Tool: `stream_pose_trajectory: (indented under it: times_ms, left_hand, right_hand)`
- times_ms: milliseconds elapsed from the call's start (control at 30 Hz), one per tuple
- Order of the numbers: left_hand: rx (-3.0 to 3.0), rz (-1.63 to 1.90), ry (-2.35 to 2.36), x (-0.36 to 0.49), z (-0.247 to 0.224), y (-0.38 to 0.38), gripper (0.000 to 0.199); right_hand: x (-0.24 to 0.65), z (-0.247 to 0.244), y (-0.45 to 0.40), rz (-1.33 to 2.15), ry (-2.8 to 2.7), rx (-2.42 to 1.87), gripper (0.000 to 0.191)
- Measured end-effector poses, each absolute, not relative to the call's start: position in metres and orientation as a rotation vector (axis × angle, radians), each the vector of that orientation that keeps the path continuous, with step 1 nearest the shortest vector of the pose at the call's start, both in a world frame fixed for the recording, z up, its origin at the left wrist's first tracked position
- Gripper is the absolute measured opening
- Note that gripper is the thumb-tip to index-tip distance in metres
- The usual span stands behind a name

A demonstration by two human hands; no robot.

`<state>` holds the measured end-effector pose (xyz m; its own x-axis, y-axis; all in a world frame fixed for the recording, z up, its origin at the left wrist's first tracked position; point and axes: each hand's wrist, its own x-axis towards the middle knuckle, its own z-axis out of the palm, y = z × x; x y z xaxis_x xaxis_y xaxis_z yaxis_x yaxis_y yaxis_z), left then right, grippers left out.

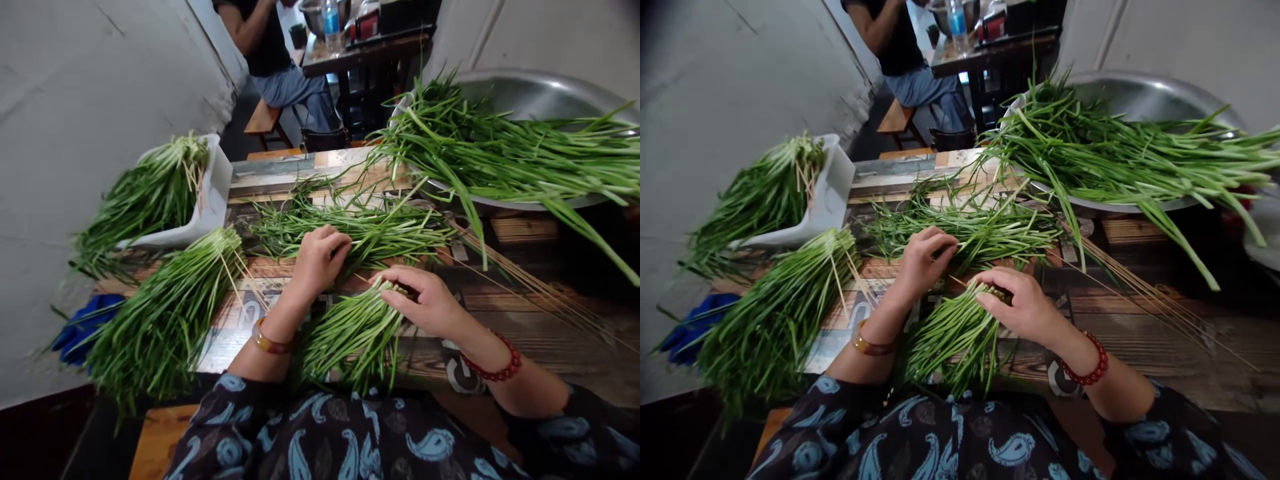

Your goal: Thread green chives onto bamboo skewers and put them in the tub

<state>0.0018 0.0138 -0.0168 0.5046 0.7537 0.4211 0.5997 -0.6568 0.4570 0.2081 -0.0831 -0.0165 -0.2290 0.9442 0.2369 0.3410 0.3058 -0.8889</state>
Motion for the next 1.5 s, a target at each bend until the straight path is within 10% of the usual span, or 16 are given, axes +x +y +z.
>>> stream_pose_trajectory:
  times_ms: [1500]
  left_hand:
    - [1.035, 0.595, 0.838, 0.015, -0.012, -0.012, 0.029]
  right_hand:
    - [0.21, -0.013, -0.085, 0.622, -1.883, -1.213, 0.021]
